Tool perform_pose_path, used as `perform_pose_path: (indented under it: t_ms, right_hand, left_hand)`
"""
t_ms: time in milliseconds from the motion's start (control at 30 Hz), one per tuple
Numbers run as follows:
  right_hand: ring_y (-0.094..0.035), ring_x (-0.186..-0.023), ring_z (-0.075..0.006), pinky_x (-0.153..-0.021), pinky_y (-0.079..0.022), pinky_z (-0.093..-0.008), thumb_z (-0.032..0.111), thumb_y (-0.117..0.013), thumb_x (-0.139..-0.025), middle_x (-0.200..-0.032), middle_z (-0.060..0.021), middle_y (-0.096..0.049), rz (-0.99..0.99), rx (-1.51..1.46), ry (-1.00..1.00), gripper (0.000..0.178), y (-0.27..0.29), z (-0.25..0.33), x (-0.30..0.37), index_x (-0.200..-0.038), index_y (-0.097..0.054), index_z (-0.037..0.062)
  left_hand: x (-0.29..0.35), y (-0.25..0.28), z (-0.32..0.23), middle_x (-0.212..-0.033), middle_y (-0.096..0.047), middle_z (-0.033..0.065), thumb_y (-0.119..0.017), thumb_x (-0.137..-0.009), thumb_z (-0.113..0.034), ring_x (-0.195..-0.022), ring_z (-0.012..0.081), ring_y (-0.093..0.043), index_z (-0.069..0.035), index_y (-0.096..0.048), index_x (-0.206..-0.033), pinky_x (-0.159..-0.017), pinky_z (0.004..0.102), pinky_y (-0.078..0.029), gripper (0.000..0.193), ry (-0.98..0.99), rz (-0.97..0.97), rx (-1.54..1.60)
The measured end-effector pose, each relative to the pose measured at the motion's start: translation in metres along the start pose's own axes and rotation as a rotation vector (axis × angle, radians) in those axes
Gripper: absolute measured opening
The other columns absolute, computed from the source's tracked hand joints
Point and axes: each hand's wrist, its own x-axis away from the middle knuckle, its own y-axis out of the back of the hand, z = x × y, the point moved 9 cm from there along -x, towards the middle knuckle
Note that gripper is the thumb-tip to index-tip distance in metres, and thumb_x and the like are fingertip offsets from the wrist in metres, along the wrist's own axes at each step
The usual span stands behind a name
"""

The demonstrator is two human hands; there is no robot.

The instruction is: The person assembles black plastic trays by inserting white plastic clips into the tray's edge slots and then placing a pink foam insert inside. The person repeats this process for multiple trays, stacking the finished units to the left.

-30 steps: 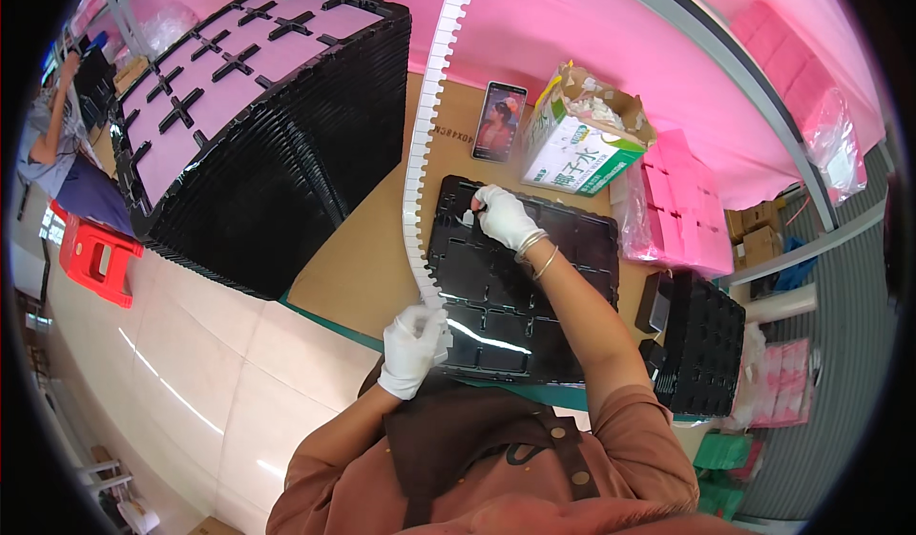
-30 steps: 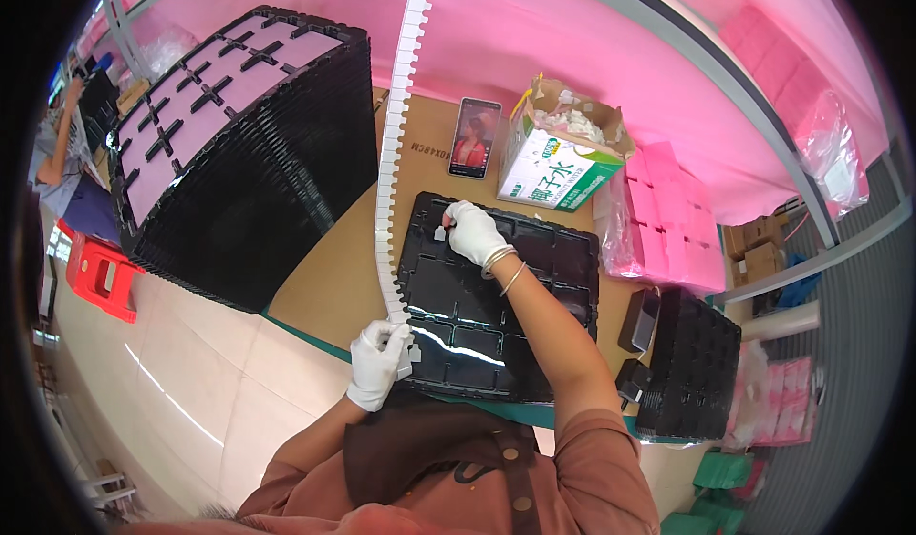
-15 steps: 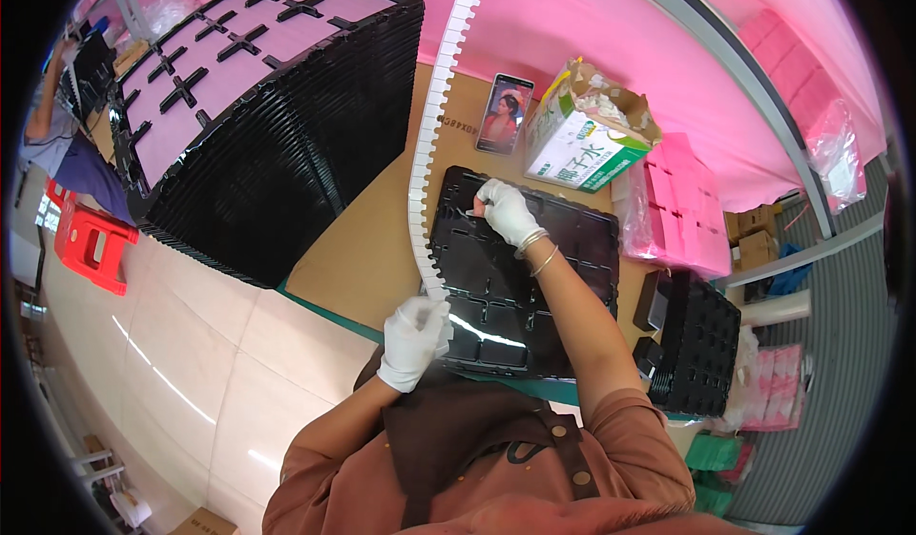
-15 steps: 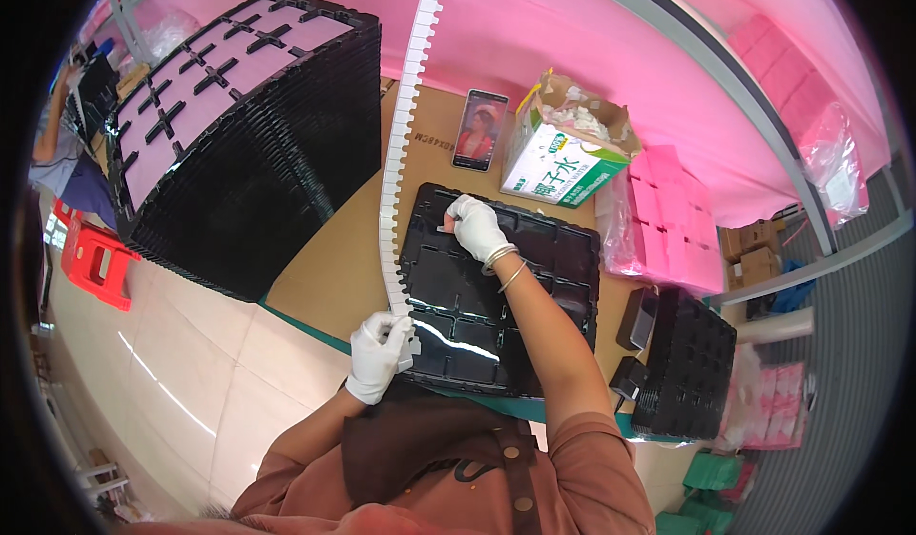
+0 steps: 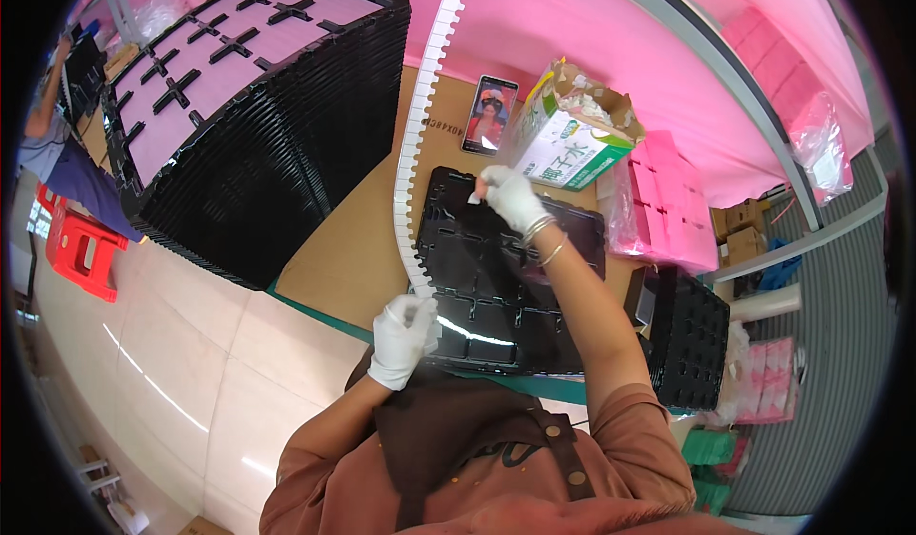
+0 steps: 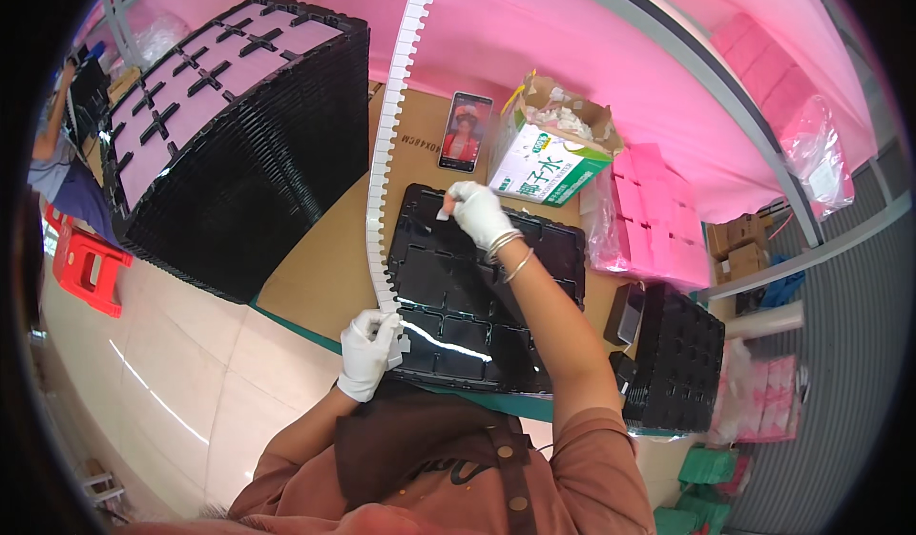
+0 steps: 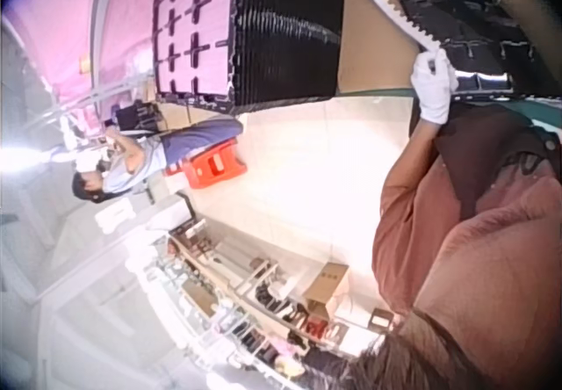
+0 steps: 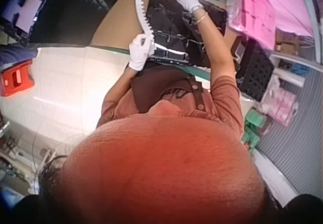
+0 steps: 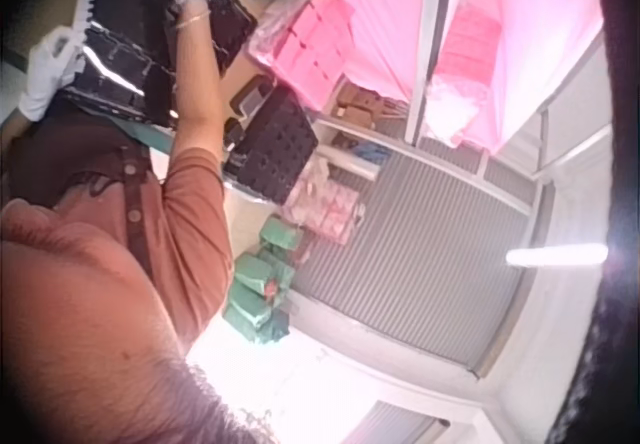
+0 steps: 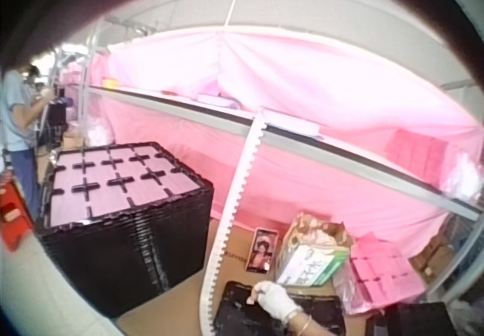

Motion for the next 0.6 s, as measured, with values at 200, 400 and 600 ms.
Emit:
perform_pose_path:
  t_ms: [200, 400, 600]
  right_hand:
    - [-0.066, -0.083, -0.0316, -0.077, -0.051, -0.0381, 0.001, -0.067, -0.076, -0.086, -0.0183, -0.067, -0.062, 0.203, -0.086, 0.003, -0.047, -0.027, -0.005, -0.078, -0.066, 0.0030]
    - [-0.067, -0.083, -0.0347, -0.075, -0.052, -0.0420, 0.009, -0.075, -0.077, -0.086, -0.0195, -0.066, -0.151, 0.261, -0.117, 0.016, -0.051, -0.029, -0.008, -0.082, -0.063, 0.0012]
    - [-0.067, -0.084, -0.0353, -0.075, -0.052, -0.0421, 0.012, -0.076, -0.077, -0.089, -0.0196, -0.065, -0.028, 0.375, -0.029, 0.022, -0.048, -0.015, -0.005, -0.089, -0.061, 0.0025]
  left_hand:
    - [0.002, 0.000, -0.001, -0.070, -0.066, 0.0045, -0.067, -0.092, -0.017, -0.060, 0.0092, -0.063, 0.001, -0.063, -0.088, -0.053, 0.0247, -0.050, 0.018, -0.032, -0.003, -0.007]
    - [0.003, -0.002, -0.008, -0.073, -0.068, 0.0060, -0.067, -0.092, -0.013, -0.065, 0.0090, -0.063, 0.001, -0.063, -0.087, -0.059, 0.0250, -0.051, 0.015, 0.065, 0.027, 0.007]
    - [0.003, -0.001, -0.008, -0.074, -0.069, 0.0061, -0.067, -0.092, -0.011, -0.067, 0.0089, -0.064, 0.000, -0.063, -0.086, -0.062, 0.0255, -0.052, 0.014, 0.040, 0.016, -0.031]
